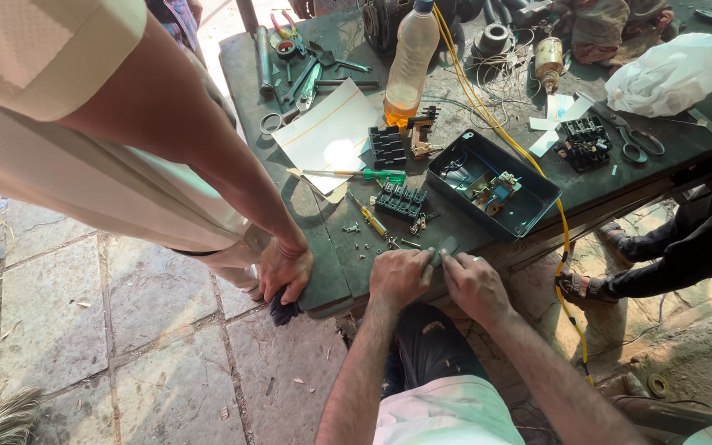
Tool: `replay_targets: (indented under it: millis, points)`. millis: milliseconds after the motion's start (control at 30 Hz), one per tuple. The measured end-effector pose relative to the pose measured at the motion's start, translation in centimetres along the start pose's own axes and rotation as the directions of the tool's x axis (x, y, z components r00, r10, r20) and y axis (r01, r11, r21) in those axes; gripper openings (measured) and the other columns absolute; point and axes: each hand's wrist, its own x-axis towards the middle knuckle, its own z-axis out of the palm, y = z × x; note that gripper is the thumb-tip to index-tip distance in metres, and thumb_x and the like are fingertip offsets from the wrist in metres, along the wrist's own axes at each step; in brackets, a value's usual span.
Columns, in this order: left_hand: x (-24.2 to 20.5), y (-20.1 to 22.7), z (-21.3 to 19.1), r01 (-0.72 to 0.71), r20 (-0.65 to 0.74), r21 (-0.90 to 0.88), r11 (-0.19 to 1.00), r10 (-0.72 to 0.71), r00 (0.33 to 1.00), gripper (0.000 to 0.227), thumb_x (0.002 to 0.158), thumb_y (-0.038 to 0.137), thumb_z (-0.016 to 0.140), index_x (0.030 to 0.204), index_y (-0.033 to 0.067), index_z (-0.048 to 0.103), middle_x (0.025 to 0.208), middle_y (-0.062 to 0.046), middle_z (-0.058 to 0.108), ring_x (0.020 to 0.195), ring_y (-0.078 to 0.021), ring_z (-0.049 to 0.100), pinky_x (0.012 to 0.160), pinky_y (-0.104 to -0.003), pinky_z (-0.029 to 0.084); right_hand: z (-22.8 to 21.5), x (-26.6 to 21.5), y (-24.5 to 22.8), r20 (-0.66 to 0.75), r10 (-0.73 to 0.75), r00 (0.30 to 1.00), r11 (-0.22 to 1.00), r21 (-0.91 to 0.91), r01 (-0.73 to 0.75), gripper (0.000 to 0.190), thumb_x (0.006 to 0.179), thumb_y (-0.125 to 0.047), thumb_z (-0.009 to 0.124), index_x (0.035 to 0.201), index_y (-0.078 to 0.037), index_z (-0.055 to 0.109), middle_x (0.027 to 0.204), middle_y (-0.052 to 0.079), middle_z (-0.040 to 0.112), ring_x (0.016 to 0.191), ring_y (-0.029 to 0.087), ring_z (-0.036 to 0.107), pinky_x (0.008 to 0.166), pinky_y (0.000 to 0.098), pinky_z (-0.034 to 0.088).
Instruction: The person repeatedly files small metal components on a workbench using a hand file, picking up each piece, filing its edges, and placing it back on the table. The work area contains disassembled electrical parts, tools, and wires.
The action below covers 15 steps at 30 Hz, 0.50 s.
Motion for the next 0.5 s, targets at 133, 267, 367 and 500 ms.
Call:
replay_targets:
  millis: [133, 267, 367, 500]
  points:
    - [-0.2, 0.0, 0.0, -0.015, 0.024, 0.021, 1.000, 0.015, 1.000, 0.024, 0.091, 0.027, 0.068, 0.108, 0.0127, 0.076, 0.085, -0.004, 0.074, 0.080, -0.0236, 0.073, 0.073, -0.040, 0.057, 1.0, -0.1, 1.1, 0.076, 0.085, 0.993, 0.995, -0.050, -0.082, 0.021, 0.096, -0.013, 0.067, 0.112, 0.000, 0.071, 0.082, 0.012, 0.067, 0.073, 0.027, 0.068, 0.066, 0.0393, 0.057]
    - [0.3, 0.0, -0.3, 0.005, 0.043, 0.002, 1.000, -0.005, 0.999, 0.024, 0.090, 0.028, 0.068, 0.107, 0.0137, 0.075, 0.084, -0.005, 0.074, 0.080, -0.0248, 0.073, 0.073, -0.041, 0.057, 1.1, 0.5, 1.8, 0.056, -0.024, 0.998, 0.999, 0.035, 0.022, 0.023, 0.092, -0.012, 0.067, 0.109, 0.002, 0.070, 0.085, 0.013, 0.069, 0.073, 0.027, 0.069, 0.067, 0.0388, 0.058]
    - [-0.1, 0.1, -0.3, 0.000, 0.019, -0.016, 1.000, 0.001, 1.000, 0.024, 0.088, 0.028, 0.068, 0.106, 0.0141, 0.075, 0.086, -0.006, 0.075, 0.081, -0.0255, 0.074, 0.073, -0.042, 0.057, 0.8, -0.2, 1.1, -0.008, 0.039, 0.999, 0.997, 0.063, -0.038, 0.021, 0.092, -0.011, 0.068, 0.108, 0.001, 0.071, 0.084, 0.014, 0.068, 0.074, 0.030, 0.068, 0.068, 0.0413, 0.057]
    - [0.3, 0.2, -0.7, 0.038, 0.085, -0.001, 0.999, -0.038, 0.996, 0.022, 0.092, 0.030, 0.067, 0.105, 0.0146, 0.075, 0.085, -0.007, 0.075, 0.082, -0.0262, 0.074, 0.074, -0.042, 0.058, -0.1, 0.9, 0.2, -0.001, 0.009, 1.000, 0.990, 0.143, -0.008, 0.013, 0.094, -0.010, 0.067, 0.102, 0.000, 0.069, 0.085, 0.014, 0.068, 0.075, 0.030, 0.068, 0.068, 0.0413, 0.057]
